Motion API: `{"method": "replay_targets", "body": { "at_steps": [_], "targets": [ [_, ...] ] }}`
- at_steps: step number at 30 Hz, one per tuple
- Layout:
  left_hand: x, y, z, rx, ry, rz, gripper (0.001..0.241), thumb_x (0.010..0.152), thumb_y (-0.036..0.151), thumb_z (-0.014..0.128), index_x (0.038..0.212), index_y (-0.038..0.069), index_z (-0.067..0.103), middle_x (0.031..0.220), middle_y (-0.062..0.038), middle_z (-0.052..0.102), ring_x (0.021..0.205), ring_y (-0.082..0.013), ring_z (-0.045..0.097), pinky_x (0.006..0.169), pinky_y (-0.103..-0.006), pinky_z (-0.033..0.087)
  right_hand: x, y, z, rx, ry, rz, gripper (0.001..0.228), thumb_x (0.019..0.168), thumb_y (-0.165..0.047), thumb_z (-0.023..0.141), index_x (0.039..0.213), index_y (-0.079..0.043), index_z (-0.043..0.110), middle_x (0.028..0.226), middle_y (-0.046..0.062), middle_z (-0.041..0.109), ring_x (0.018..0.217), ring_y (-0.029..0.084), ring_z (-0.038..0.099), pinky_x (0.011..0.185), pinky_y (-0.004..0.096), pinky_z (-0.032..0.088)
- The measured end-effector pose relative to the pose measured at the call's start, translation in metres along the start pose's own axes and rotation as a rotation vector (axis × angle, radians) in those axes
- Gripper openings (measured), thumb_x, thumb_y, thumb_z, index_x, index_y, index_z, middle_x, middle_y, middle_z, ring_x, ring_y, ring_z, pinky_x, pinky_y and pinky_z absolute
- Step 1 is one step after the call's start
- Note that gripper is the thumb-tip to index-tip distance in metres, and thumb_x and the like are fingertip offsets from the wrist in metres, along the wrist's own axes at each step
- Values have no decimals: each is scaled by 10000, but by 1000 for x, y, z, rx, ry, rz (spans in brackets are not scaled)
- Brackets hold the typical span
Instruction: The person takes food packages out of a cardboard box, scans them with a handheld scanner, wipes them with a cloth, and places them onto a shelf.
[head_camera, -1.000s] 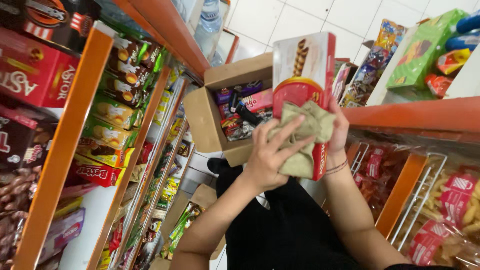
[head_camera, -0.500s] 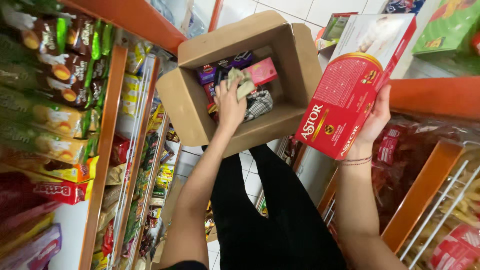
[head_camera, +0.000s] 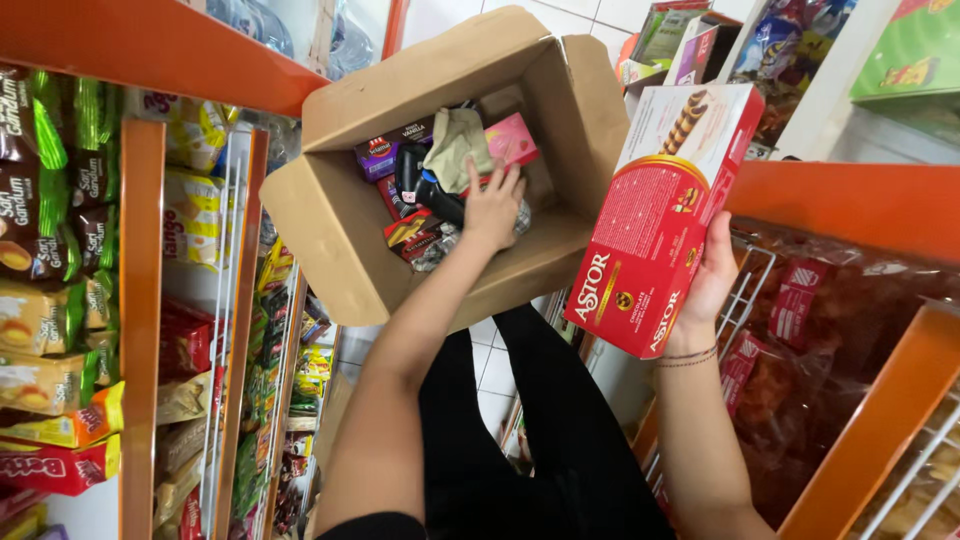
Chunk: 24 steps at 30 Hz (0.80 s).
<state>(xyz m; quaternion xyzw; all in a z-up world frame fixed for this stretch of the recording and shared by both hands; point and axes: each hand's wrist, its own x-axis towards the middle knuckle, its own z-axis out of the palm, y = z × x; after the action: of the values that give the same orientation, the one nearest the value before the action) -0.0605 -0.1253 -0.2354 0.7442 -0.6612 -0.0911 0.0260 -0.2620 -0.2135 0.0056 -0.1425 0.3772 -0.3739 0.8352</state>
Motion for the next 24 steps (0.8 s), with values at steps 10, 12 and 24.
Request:
{"method": "replay_targets", "body": {
  "at_steps": [10, 12, 24],
  "targets": [
    [-15, -11, -68, -637, -101, -124, 295, 803, 84, 757, 1089, 89, 685, 1053, -89, 737, 1152, -272, 677, 1101, -482, 420, 0, -6, -19, -92, -11, -34, 583, 1148, -478, 410, 1511, -34, 512, 1423, 153, 639, 1253, 289, 662, 1063, 466, 556],
    [-25, -5, -127, -958, 253, -256, 443, 776, 31, 787, 1190, 83, 636, 1125, -112, 726, 1139, -276, 710, 1046, -420, 521, 1, -7, -16, -111, 7, -25, 587, 1126, -478, 411, 1505, -41, 508, 1419, 146, 638, 1261, 288, 653, 1081, 464, 545],
    [-106, 71, -378, -663, 606, 214, 685, 488, 442, 770, 1144, 252, 714, 1411, -300, 534, 1333, -521, 477, 1077, -647, 326, -38, 9, 72, 31, -143, 295, 652, 1092, -459, 357, 1552, -2, 417, 1516, 173, 562, 1398, 317, 533, 1208, 458, 396]
  ]
}}
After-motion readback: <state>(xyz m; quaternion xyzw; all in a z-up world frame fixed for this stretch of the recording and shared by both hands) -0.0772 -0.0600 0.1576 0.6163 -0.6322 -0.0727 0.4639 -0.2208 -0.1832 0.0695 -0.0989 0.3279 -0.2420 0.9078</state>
